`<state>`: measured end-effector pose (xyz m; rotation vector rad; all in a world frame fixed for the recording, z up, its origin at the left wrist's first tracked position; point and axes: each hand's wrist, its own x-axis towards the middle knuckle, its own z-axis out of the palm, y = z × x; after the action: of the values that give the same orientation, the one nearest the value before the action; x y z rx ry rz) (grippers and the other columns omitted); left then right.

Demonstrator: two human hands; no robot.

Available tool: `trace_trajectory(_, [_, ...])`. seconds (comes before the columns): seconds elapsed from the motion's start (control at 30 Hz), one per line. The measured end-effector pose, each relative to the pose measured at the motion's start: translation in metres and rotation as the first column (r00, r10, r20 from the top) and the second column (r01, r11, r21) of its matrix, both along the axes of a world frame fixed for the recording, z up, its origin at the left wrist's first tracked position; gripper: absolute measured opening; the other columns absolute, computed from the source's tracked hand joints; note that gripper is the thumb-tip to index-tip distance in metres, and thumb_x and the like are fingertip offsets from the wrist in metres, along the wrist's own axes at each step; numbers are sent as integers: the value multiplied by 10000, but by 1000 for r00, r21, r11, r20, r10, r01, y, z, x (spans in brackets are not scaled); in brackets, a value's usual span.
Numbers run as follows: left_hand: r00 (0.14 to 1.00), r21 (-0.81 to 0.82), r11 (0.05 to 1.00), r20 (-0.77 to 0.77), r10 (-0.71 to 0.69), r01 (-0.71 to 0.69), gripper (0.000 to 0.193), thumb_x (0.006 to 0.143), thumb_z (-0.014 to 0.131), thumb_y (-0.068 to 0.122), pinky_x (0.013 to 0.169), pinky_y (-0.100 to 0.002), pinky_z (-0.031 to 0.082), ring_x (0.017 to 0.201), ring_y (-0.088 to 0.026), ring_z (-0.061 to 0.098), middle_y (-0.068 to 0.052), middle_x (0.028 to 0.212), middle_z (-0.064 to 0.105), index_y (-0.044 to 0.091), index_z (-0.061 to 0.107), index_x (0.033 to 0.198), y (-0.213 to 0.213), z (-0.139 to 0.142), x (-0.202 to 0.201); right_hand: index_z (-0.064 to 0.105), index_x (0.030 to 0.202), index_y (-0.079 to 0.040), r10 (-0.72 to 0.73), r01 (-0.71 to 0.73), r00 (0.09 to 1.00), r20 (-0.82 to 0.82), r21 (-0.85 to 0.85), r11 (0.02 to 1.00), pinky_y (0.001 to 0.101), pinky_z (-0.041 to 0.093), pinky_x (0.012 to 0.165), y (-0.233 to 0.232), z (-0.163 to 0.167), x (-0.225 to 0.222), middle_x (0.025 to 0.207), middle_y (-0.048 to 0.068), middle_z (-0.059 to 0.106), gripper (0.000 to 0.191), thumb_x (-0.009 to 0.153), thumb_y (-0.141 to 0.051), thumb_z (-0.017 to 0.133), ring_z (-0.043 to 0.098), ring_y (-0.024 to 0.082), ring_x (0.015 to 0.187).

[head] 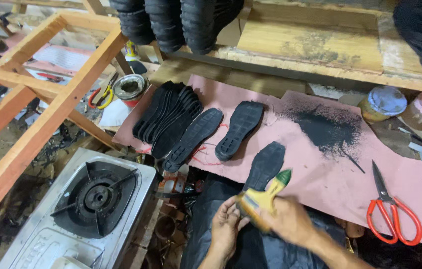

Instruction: The person repeatedly brushes black shoe soles with a hand brush, working one at a time. They pick up each sole, brush its surface, and place it back on the workbench or into a stack.

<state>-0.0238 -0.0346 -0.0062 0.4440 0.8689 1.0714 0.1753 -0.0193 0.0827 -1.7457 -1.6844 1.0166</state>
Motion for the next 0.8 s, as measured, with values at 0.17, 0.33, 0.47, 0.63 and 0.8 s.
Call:
trace_trajectory(0.17, [999, -10, 1000, -40, -8, 8, 428, 979, 484, 24, 888, -340, 602, 1086, -151, 691, -63, 1289, 693, 67, 503, 1405, 3, 4, 1, 723, 875, -2, -271, 214, 933, 237, 239, 947, 420, 539, 597, -13, -8, 3, 713, 203, 705, 327, 921, -322, 673, 705, 326, 644])
trace_trajectory(0.33, [999, 42, 999, -34, -28, 29, 427, 987, 478, 25, 908, -318, 595, 1099, -148, 691, -79, 1327, 674, 58, 503, 1412, 7, 4, -4, 761, 867, -38, -8, 2, 998, 69, 76, 997, 402, 575, 534, -33, 5, -12, 677, 167, 751, 291, 804, -322, 746, 768, 277, 570])
trace_trajectory(0.47, [996, 8, 999, -80, -46, 47, 429, 994, 485, 13, 900, -330, 596, 1059, -144, 659, -87, 1324, 662, 59, 515, 1419, 2, -4, -3, 736, 895, -8, -283, 262, 955, 87, 194, 945, 424, 538, 546, -38, 16, -14, 699, 196, 714, 298, 860, -301, 704, 709, 324, 570])
trace_trajectory(0.63, [1000, 169, 986, -27, -1, 5, 467, 973, 466, -20, 976, -287, 557, 1133, -152, 687, -115, 1353, 681, 18, 512, 1436, 5, -17, -5, 755, 957, -22, 69, -59, 995, -65, 143, 988, 408, 597, 563, -41, 18, -22, 802, 161, 766, 295, 768, -247, 737, 793, 290, 693])
trace_trajectory(0.8, [997, 3, 1000, 79, 4, -4, 468, 1070, 477, 211, 862, -377, 595, 974, -199, 597, -111, 1152, 585, 40, 515, 1504, -2, -8, -8, 720, 813, 4, -171, 135, 973, 158, 216, 967, 430, 558, 573, -34, 10, -21, 739, 190, 720, 311, 872, -301, 728, 739, 324, 661])
